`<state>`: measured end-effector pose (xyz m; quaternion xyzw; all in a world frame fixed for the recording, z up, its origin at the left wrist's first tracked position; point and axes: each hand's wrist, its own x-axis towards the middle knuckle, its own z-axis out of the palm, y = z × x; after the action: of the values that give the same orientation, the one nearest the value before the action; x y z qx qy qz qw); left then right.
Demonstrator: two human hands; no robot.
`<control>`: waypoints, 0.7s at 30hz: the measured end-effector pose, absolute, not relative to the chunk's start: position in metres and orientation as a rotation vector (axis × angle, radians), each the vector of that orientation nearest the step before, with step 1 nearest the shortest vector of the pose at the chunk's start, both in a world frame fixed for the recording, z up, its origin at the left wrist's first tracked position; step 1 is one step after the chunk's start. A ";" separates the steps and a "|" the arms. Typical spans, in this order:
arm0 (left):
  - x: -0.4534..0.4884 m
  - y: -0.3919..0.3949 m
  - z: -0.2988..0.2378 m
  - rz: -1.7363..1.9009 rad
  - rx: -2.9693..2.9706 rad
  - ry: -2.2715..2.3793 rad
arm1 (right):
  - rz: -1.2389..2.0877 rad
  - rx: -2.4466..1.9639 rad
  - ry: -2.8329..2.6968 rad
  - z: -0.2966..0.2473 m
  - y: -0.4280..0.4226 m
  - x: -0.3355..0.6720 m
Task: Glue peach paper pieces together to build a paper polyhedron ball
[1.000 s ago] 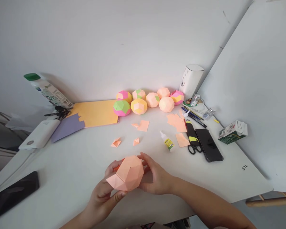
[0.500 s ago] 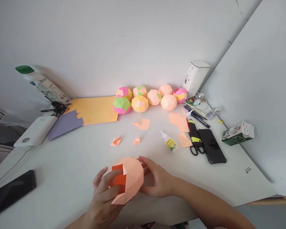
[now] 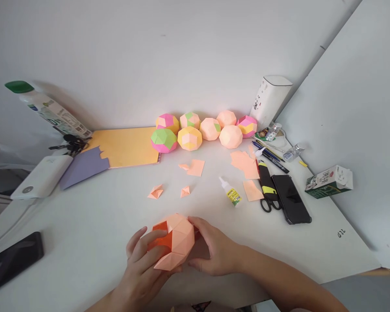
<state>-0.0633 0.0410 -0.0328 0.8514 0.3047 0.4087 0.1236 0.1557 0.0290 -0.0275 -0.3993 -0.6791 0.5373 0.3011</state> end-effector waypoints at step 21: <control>-0.063 0.044 -0.029 1.166 2.439 0.860 | 1.402 -1.058 -1.809 -0.025 0.030 0.154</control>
<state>-0.0627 0.0441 -0.0285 0.8498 0.2996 0.4063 0.1518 0.1542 0.0300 -0.0246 -0.3997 -0.6833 0.5294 0.3050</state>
